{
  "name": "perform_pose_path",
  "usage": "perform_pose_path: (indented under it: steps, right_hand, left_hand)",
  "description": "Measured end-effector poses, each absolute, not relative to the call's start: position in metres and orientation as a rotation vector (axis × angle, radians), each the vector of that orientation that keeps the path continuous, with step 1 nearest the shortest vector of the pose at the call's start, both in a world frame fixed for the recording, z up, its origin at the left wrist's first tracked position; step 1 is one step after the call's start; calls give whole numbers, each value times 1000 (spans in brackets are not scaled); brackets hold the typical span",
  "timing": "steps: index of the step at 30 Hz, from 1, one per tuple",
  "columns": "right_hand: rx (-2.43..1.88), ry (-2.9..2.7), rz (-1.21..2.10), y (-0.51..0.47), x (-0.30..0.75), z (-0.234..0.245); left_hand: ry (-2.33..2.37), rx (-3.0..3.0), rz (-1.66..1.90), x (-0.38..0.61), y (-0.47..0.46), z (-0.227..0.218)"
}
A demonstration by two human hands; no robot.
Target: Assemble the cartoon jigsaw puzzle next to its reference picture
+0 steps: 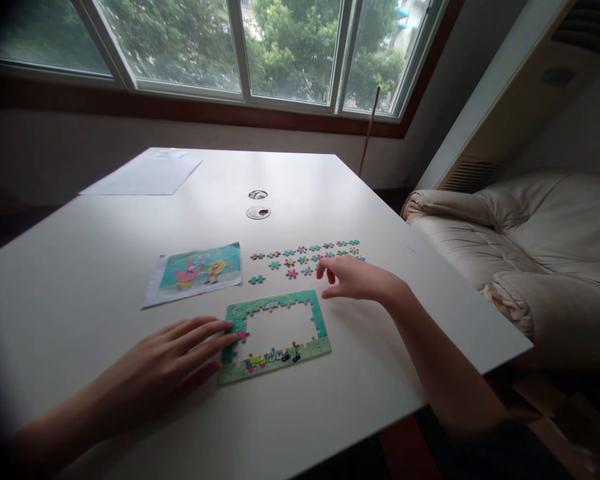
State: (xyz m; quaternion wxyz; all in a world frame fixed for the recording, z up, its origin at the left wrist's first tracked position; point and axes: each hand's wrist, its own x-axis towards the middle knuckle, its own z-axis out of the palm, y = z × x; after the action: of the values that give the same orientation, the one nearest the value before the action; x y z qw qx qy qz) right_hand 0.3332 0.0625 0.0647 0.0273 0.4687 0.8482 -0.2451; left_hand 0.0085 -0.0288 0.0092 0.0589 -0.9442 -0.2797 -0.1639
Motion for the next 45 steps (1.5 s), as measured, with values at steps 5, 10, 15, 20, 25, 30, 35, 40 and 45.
perform_pose_path:
  steps: [5, 10, 15, 20, 25, 30, 35, 40, 45]
  right_hand:
    - [1479, 2482, -800, 69, 349, 67]
    - [1687, 2342, -712, 82, 378, 67]
    - [1885, 2292, -644, 97, 409, 63]
    - [1968, 2282, -591, 102, 424, 60]
    - [1954, 2313, -585, 104, 422, 57]
    - [1989, 2418, -463, 111, 413, 46]
    - [1980, 2509, -415, 115, 409, 40]
    - [1978, 2487, -410, 114, 415, 42]
    - [2029, 2381, -377, 113, 424, 46]
  left_hand:
    - [-821, -2850, -550, 9, -29, 11]
    - [-730, -2899, -551, 15, -38, 18]
    - [-707, -2975, -475, 25, -51, 21]
    - [-731, -2988, -379, 29, -54, 22]
    - [-707, -2987, -381, 29, -54, 22]
    - [-702, -2986, -384, 29, -54, 21]
    - [-709, -2988, -375, 28, -55, 20]
    - [-713, -2994, -395, 28, -54, 21]
    - [-725, -2996, -361, 26, -54, 19]
